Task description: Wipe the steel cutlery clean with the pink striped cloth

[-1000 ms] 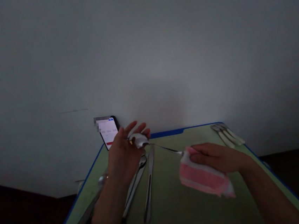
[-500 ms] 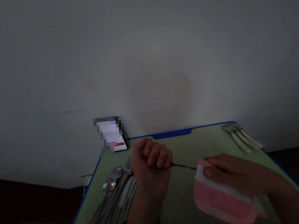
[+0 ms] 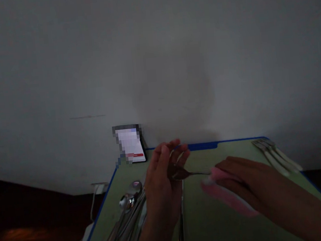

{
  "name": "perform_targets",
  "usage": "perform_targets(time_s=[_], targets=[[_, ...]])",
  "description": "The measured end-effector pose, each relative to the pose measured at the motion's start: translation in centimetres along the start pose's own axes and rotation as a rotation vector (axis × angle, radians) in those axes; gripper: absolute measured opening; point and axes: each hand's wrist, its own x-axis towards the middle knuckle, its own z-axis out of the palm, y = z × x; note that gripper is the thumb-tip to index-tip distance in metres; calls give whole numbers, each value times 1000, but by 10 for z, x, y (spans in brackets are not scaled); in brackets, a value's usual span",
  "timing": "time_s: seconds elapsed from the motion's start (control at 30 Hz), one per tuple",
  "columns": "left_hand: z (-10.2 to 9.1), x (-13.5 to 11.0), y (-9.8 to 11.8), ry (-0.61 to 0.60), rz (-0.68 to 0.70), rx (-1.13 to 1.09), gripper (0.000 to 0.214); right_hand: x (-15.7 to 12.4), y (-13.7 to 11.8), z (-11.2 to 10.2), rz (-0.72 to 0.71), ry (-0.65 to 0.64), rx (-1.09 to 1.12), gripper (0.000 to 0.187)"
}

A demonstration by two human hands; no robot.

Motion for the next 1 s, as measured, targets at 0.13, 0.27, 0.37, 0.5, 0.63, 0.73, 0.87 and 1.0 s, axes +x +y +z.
perform_targets(time_s=[0.13,0.27,0.37,0.5,0.63,0.73,0.87,1.0], targets=[[3,3,-10,94,67,-174,6,5,3,4,8,-120,110,26],[-2,12,-12,177,9,-118,26,16,10,7,16,-96,99,25],[-7,16,-9,145,23,88,37,20,15,6,12,-41,67,25],[-16,13,-5,-45,96,555,32,18,22,-3,-33,-79,66,26],[-25,10,-2,-315,245,1157,26,14,28,-12,-24,-111,27,23],[-27,9,-6,-480,383,1373,31,18,28,-7,-37,-148,17,25],[-25,8,-13,-653,512,1413,23,32,25,14,-118,-176,65,28],[-28,11,-10,-585,481,1382,21,45,25,35,-150,-126,179,26]])
